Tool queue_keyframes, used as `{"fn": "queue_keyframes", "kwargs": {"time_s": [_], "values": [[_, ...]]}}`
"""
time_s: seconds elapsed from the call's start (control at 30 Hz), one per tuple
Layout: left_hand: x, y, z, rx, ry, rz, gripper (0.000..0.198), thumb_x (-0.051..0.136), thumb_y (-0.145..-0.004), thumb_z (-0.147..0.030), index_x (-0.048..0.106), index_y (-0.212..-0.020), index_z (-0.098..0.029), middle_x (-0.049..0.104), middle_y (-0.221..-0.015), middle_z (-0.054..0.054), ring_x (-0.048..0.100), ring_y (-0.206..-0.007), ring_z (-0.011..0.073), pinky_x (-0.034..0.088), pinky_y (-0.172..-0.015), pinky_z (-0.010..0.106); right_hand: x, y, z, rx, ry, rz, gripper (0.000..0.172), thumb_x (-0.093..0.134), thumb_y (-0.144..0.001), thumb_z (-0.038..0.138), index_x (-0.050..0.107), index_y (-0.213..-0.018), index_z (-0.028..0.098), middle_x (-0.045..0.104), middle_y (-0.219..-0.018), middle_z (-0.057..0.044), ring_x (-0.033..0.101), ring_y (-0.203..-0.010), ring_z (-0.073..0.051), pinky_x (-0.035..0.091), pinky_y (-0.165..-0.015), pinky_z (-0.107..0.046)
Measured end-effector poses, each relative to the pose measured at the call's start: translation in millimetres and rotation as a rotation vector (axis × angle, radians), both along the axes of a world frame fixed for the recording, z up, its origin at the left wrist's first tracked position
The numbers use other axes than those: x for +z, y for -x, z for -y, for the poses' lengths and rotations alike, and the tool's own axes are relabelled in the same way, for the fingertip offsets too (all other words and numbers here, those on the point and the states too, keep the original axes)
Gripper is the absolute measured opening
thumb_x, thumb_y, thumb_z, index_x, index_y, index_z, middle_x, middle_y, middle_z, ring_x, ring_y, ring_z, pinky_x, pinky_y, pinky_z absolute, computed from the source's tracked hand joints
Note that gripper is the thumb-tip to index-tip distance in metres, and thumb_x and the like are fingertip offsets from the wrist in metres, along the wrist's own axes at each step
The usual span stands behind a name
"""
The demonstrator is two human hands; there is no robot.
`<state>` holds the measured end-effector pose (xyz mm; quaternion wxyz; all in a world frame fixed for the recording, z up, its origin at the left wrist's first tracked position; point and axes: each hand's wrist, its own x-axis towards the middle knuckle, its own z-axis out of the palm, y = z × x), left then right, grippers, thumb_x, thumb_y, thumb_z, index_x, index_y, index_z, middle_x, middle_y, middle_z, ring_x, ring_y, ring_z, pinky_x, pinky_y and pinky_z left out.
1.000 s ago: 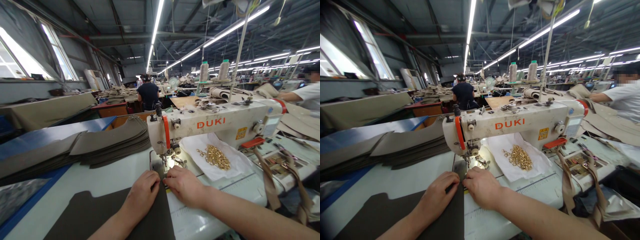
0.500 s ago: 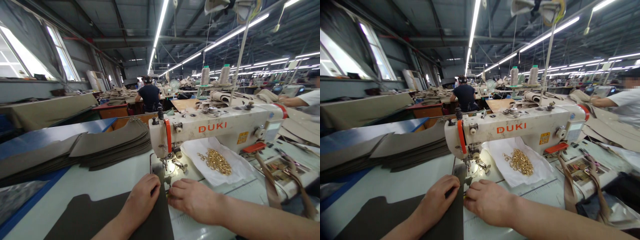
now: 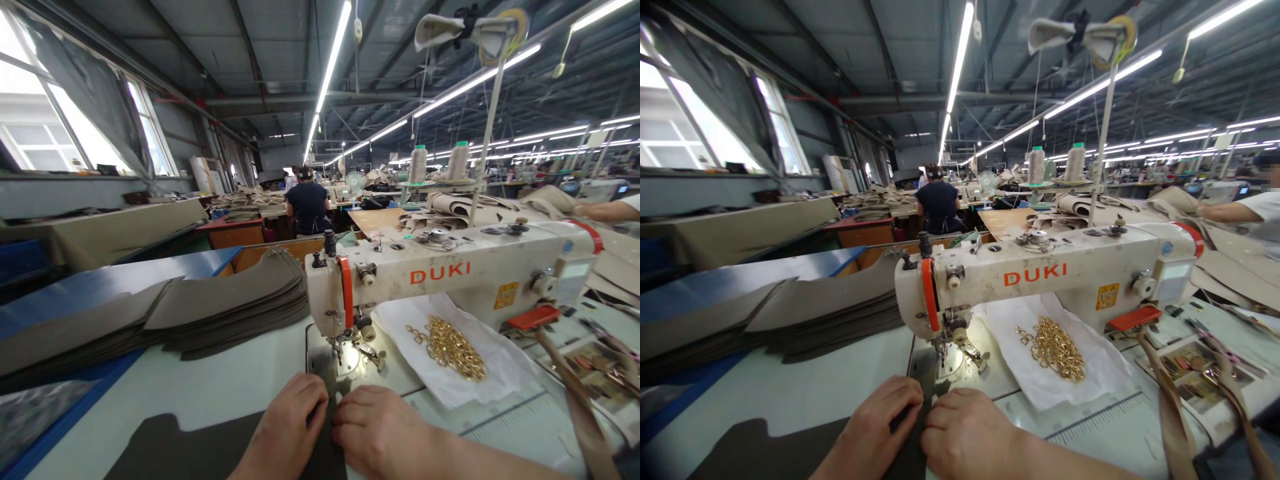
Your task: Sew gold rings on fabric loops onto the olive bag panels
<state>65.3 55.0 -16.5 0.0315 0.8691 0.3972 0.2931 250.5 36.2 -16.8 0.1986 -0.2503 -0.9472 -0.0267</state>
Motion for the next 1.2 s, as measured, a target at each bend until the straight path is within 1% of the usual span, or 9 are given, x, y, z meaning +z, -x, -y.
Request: {"fn": "queue_keyframes", "kwargs": {"time_s": [0.23, 0.4, 0.5, 0.87, 1.0, 1.2], "values": [[-2.8, -2.0, -2.9, -0.007, -0.058, 0.037, 0.02, 0.048, -0.078, -0.005, 0.057, -0.071, -0.021, 0.064, -0.072, 0.002, 0.062, -0.068, 0.0172, 0.052, -0.064, 0.027, 1.6, -0.7, 0.4, 0.005, 0.048, -0.03, 0.012, 0.053, -0.085, 0.017, 0.064, -0.082, 0.014, 0.069, -0.083, -0.007, 0.061, -0.079, -0.019, 0.049, -0.076, -0.029], [-1.6, -3.8, -4.9, -0.011, -0.101, 0.051, 0.02, 0.048, -0.077, -0.005, 0.058, -0.07, -0.021, 0.064, -0.071, 0.002, 0.062, -0.067, 0.0172, 0.053, -0.062, 0.027, -1.5, -1.8, -0.5, 0.001, 0.056, -0.042, 0.013, 0.052, -0.086, 0.019, 0.064, -0.085, 0.014, 0.069, -0.083, -0.006, 0.06, -0.081, -0.019, 0.049, -0.078, -0.029], [-1.9, -3.8, -4.6, -0.004, -0.1, 0.057, 0.02, 0.048, -0.077, -0.005, 0.058, -0.07, -0.021, 0.064, -0.07, 0.001, 0.062, -0.066, 0.0169, 0.053, -0.063, 0.027, -3.4, -2.0, -1.2, 0.0, 0.055, -0.045, 0.014, 0.051, -0.086, 0.019, 0.063, -0.083, 0.015, 0.068, -0.082, -0.006, 0.06, -0.079, -0.019, 0.049, -0.076, -0.029], [-2.5, -2.6, -6.9, -0.023, -0.08, 0.046, 0.019, 0.047, -0.078, -0.006, 0.058, -0.073, -0.021, 0.065, -0.073, 0.002, 0.063, -0.069, 0.0174, 0.053, -0.064, 0.028, -0.7, -1.7, -1.3, -0.01, 0.066, -0.03, 0.012, 0.053, -0.085, 0.019, 0.063, -0.082, 0.015, 0.068, -0.083, -0.006, 0.059, -0.079, -0.019, 0.048, -0.077, -0.029], [-2.8, -3.2, -6.7, -0.026, -0.056, 0.04, 0.019, 0.048, -0.078, -0.005, 0.059, -0.073, -0.021, 0.064, -0.073, 0.002, 0.062, -0.069, 0.017, 0.053, -0.064, 0.028, -1.7, -1.7, -1.3, -0.013, 0.077, -0.026, 0.011, 0.055, -0.084, 0.02, 0.064, -0.084, 0.014, 0.067, -0.084, -0.006, 0.059, -0.079, -0.019, 0.048, -0.079, -0.03], [-4.2, -2.2, -6.5, -0.035, -0.075, 0.047, 0.02, 0.047, -0.078, -0.005, 0.059, -0.073, -0.02, 0.064, -0.073, 0.002, 0.062, -0.069, 0.0171, 0.052, -0.064, 0.028, -2.2, -2.8, -1.5, -0.011, 0.102, -0.051, 0.014, 0.052, -0.085, 0.019, 0.064, -0.088, 0.014, 0.068, -0.087, -0.006, 0.059, -0.082, -0.02, 0.047, -0.081, -0.03]]}}
